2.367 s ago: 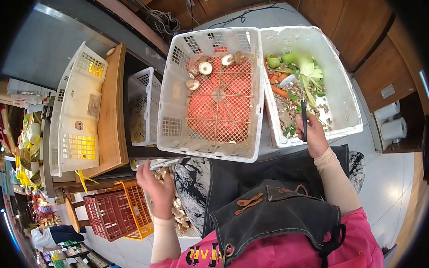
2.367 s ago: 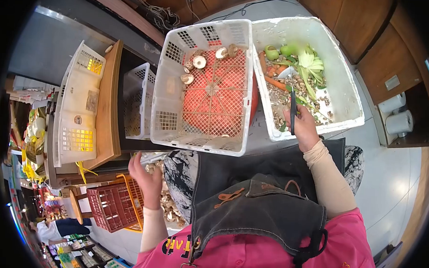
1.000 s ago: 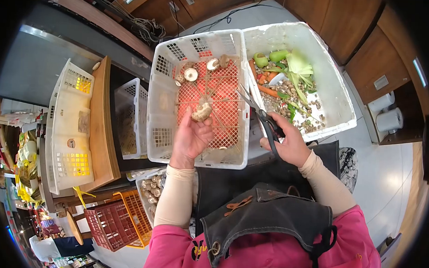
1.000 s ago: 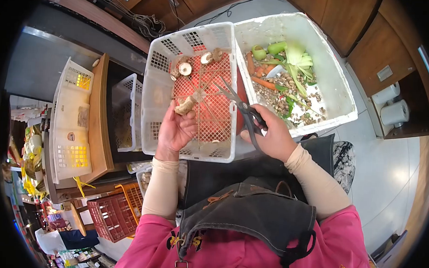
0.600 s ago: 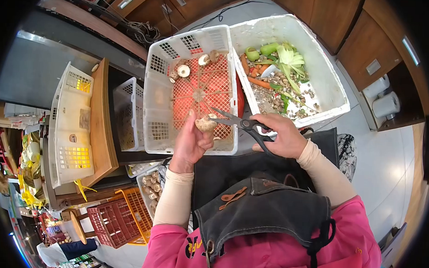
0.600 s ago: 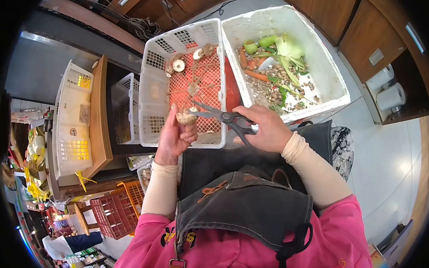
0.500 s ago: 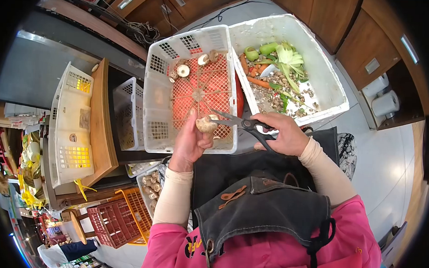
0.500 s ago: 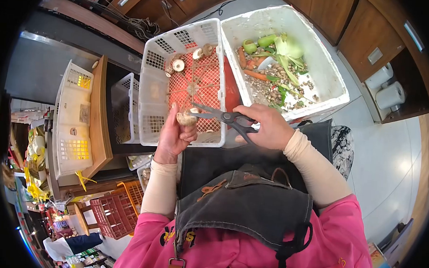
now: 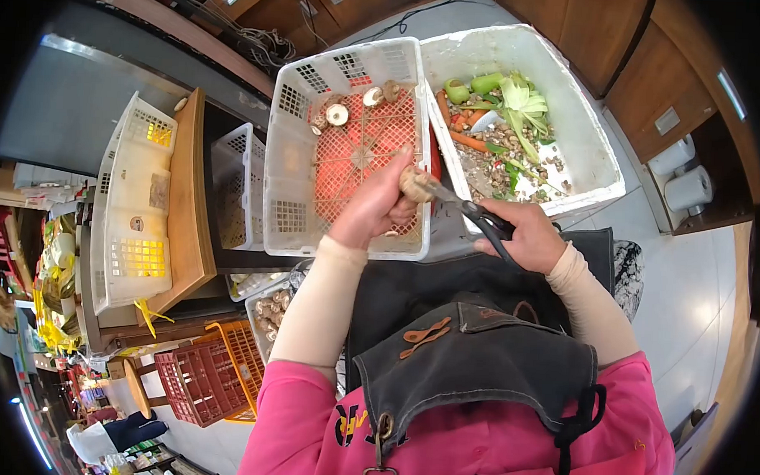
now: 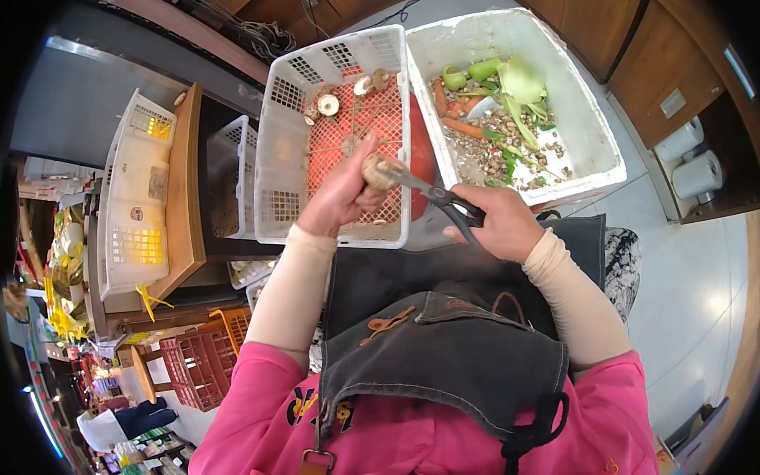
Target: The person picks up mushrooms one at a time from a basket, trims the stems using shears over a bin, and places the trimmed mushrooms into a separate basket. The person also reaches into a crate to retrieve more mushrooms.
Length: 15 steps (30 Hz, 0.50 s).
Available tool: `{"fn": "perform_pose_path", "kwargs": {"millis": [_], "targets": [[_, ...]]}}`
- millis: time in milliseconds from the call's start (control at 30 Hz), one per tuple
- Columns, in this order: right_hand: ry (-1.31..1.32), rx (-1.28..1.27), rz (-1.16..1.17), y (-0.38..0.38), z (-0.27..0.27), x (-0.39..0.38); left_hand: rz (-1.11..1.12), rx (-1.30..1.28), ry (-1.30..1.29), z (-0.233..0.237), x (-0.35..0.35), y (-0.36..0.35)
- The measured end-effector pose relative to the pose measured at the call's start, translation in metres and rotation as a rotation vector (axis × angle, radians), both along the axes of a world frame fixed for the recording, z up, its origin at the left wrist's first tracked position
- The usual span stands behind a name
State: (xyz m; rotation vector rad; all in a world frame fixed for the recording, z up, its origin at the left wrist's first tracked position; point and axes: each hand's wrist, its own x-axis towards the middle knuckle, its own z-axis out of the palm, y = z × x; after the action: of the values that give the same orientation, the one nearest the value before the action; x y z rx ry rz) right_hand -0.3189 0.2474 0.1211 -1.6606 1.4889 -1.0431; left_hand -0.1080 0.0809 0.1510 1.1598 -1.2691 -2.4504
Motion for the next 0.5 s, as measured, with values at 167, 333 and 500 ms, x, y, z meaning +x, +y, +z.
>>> {"fn": "perform_pose_path", "kwargs": {"millis": [167, 333, 500], "targets": [[-0.024, 0.079, -0.165, 0.013, 0.003, -0.004, -0.113, 0.145, 0.000, -0.004, -0.043, -0.019], [-0.065, 0.143, -0.267, 0.021, 0.000, -0.012, -0.139, 0.138, -0.105, -0.005, -0.072, -0.024], [-0.169, 0.175, -0.360, 0.017, -0.004, -0.028, -0.036, 0.188, -0.052, -0.015, -0.069, -0.026]]}}
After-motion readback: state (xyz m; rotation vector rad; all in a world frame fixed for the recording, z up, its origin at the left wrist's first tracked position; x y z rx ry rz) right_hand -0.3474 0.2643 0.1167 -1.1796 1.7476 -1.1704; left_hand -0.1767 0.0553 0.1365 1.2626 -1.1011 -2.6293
